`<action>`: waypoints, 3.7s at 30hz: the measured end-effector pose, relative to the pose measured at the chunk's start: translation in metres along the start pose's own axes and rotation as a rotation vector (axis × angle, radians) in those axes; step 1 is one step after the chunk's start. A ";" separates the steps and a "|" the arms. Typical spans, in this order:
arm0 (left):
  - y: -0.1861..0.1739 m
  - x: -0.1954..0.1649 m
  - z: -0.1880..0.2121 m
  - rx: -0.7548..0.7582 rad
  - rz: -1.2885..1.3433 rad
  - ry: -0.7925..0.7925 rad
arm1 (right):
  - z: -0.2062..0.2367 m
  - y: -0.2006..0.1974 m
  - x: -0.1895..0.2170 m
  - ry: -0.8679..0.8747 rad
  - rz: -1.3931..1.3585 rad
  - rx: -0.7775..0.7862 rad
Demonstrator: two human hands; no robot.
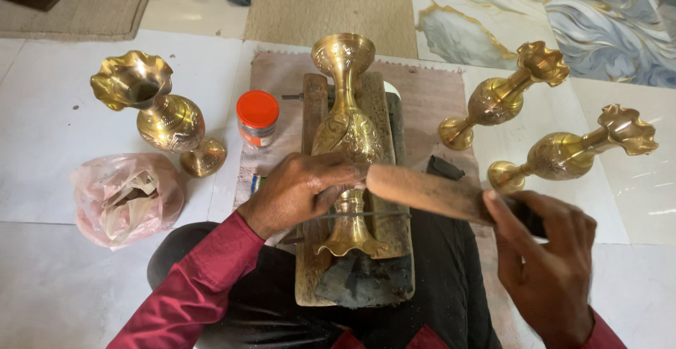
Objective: The person sits on the floor with a brass vase clamped on a wooden block and engraves decorative patterns into its surface, holding a chisel against the metal and striking it with a wooden mallet. They reposition the chisel repeatedly to work different areas of the engraved design.
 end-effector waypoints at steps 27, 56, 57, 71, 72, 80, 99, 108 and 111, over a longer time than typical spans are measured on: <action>0.005 0.012 0.015 0.027 -0.025 -0.062 | -0.016 -0.012 0.000 -0.136 0.119 -0.022; 0.005 0.012 0.023 -0.090 0.112 -0.036 | -0.025 -0.014 -0.007 -0.007 -0.266 0.040; 0.004 0.010 0.024 -0.115 0.121 -0.018 | -0.026 -0.014 -0.007 0.087 -0.443 0.069; 0.006 0.012 0.027 -0.058 0.063 -0.047 | -0.031 -0.021 -0.004 -0.140 -0.114 0.026; 0.007 0.013 0.028 -0.052 0.042 -0.077 | -0.031 -0.022 -0.003 -0.120 -0.148 0.046; 0.007 0.012 0.030 -0.112 0.074 -0.050 | -0.038 -0.027 0.007 -0.141 -0.007 0.102; 0.006 0.011 0.033 -0.069 0.075 -0.096 | -0.036 -0.019 0.004 -0.199 -0.103 0.056; 0.022 0.007 0.022 -0.351 0.510 -0.309 | -0.008 0.033 -0.030 0.029 -0.084 0.272; 0.024 0.003 0.006 -0.248 0.468 -0.309 | 0.007 0.063 -0.034 0.263 -0.438 0.369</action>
Point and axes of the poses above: each hand's wrist, its own z-axis away from the middle knuckle, its own y-axis out of the palm, x = y × z, the point moved 2 cm from there along -z, towards the middle knuckle, and after that the axes turned 9 degrees about y, right-handed, at the moved point
